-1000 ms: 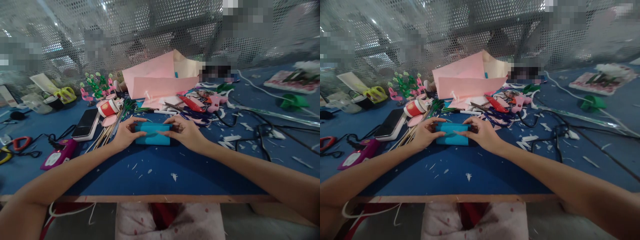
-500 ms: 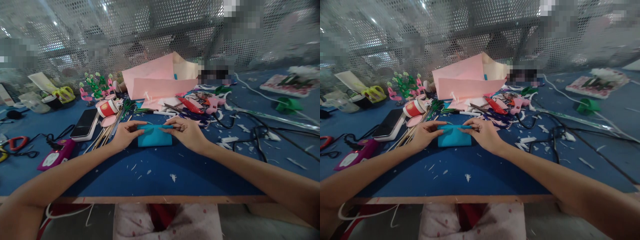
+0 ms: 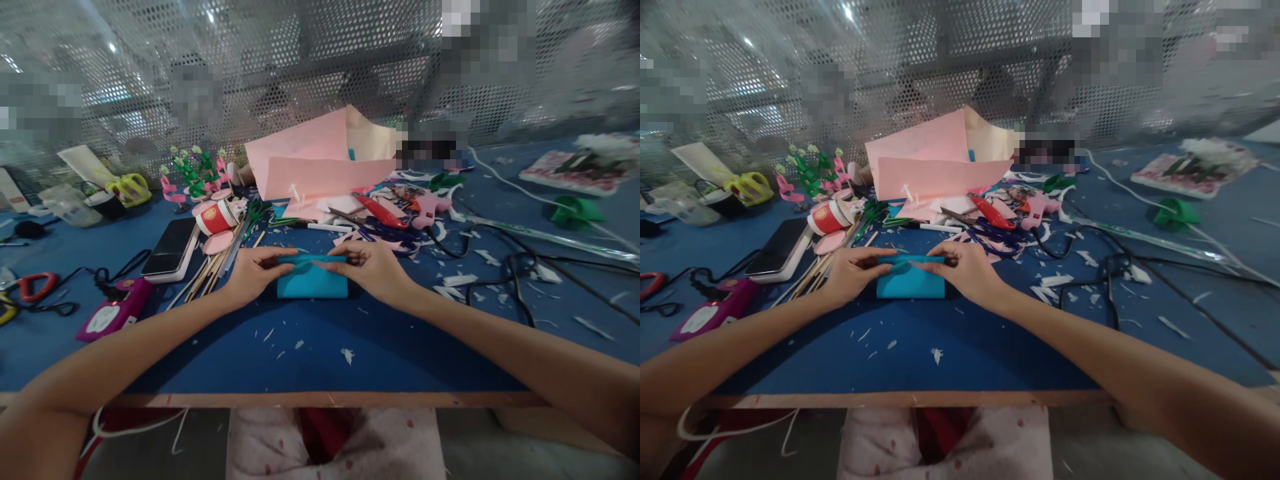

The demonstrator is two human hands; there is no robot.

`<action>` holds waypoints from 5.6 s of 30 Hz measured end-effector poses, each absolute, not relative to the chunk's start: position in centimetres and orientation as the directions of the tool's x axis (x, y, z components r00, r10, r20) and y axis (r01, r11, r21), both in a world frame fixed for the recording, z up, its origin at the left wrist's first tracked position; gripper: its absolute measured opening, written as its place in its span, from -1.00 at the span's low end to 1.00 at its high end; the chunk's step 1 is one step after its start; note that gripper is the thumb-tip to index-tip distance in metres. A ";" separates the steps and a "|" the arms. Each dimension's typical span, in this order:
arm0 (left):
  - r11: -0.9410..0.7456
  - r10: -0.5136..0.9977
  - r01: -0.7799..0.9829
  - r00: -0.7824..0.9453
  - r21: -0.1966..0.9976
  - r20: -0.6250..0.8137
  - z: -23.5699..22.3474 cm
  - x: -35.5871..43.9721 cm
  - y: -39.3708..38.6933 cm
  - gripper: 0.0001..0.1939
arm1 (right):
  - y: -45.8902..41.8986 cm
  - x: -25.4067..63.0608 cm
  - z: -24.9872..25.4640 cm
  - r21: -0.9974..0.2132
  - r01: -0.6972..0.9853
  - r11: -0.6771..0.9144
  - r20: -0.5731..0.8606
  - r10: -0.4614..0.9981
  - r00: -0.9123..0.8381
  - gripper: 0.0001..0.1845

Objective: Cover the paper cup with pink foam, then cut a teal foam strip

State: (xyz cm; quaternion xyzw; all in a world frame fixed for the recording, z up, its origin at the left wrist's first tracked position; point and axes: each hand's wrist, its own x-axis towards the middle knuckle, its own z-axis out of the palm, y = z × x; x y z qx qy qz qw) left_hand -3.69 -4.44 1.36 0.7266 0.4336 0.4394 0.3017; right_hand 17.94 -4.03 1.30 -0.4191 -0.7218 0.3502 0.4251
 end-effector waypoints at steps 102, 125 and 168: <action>-0.091 0.966 0.243 0.258 0.966 0.026 1.6 -3.5 -3.8 -0.73 | -4.0 18.8 1.8 -0.844 0.304 0.443 0.376 0.891 -0.254 -0.82; -0.087 0.941 0.256 0.339 0.963 -0.005 1.6 -3.5 -3.9 -0.67 | -3.8 18.9 1.5 -0.847 0.320 0.424 0.369 0.903 -0.220 -0.84; -0.154 0.951 0.306 0.305 0.940 0.057 1.4 -3.5 -3.9 -0.74 | -3.6 19.2 2.0 -0.844 0.369 0.388 0.271 0.904 -0.330 -0.80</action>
